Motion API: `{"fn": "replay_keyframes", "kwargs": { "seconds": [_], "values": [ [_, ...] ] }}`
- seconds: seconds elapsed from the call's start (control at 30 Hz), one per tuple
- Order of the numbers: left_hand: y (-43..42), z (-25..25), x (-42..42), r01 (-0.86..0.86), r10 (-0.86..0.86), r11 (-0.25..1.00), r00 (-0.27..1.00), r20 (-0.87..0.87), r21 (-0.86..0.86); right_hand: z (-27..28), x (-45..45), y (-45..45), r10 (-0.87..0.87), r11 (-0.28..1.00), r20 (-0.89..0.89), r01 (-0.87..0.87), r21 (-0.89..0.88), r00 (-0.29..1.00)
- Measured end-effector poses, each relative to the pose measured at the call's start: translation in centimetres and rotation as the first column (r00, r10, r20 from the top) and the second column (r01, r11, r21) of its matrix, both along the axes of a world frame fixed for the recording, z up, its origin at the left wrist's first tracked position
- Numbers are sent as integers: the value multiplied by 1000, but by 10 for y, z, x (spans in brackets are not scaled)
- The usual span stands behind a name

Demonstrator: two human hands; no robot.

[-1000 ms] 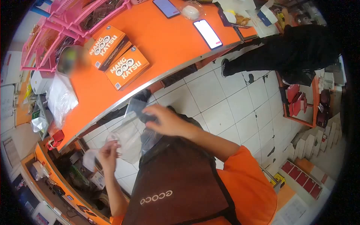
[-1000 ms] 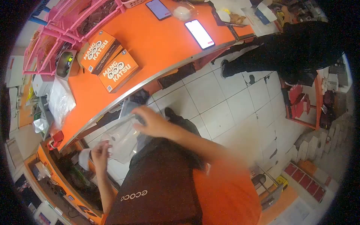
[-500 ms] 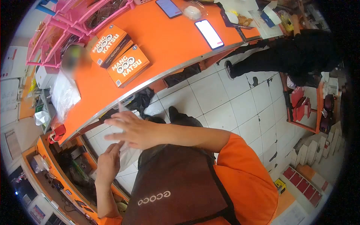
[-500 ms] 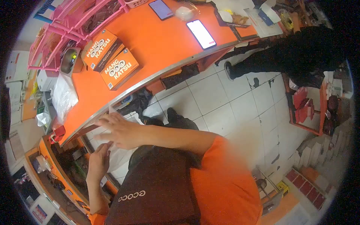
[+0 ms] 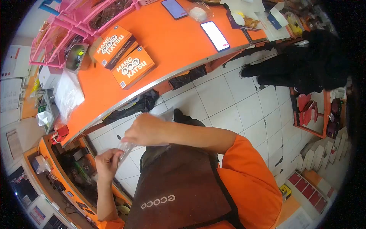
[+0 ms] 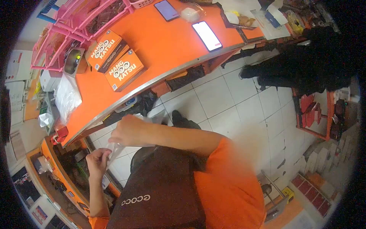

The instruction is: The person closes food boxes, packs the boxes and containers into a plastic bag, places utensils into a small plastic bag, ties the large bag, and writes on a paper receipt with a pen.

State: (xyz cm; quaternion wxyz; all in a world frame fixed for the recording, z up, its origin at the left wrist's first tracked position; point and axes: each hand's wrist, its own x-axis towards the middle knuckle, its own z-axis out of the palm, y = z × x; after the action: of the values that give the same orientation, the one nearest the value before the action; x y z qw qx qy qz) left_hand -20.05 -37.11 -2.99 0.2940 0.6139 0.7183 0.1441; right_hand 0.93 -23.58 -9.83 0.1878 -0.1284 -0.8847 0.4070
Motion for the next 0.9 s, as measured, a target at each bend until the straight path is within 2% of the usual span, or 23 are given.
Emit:
{"fn": "replay_keyframes", "kwargs": {
  "seconds": [0.03, 0.13, 0.23, 0.33, 0.57, 0.63, 0.67, 0.73, 0.77, 0.83, 0.9],
  "values": [
    [-1, -1, 0, 67, -64, 996, 997, -46, 59, 2, 3, 5, -23, 999, 3, 23, -23, 1000],
    [2, -10, -14, -50, 50, 999, 998, -37, 9, -3, 1, 0, -68, 991, -87, 58, -117, 994],
    [5, -7, -6, -133, 120, 989, 977, 177, 61, -16, 1, 1, -65, 990, -124, 49, -131, 990],
    [-4, -14, -8, -77, 63, 994, 983, 170, 77, -18, 0, 3, -21, 995, -144, 6, -104, 989],
    [0, -9, -3, -106, 134, 989, 941, 310, -105, -15, -5, -1, 8, 992, -11, -9, -125, 1000],
    [3, -5, 1, -112, 161, 979, 936, 312, -168, -16, -4, -2, -30, 992, -82, 20, -122, 996],
    [3, -10, 3, -164, 197, 979, 919, 341, -122, -15, -3, -3, -47, 992, -118, 33, -119, 992],
    [2, -26, 4, -271, 262, 962, 876, 404, -36, 1, -5, -3, -326, 943, -284, 332, -29, 902],
    [1, -30, 3, -334, 324, 941, 844, 428, -54, 9, -6, -3, -441, 881, -374, 474, -4, 816],
    [1, -37, -3, -453, 439, 887, 764, 472, -91, 16, -1, -9, -317, 946, -273, 324, -23, 908],
    [-2, -42, 2, -457, 433, 885, 740, 515, -87, 18, 4, -17, -227, 974, -224, 221, -52, 948]
  ]
}}
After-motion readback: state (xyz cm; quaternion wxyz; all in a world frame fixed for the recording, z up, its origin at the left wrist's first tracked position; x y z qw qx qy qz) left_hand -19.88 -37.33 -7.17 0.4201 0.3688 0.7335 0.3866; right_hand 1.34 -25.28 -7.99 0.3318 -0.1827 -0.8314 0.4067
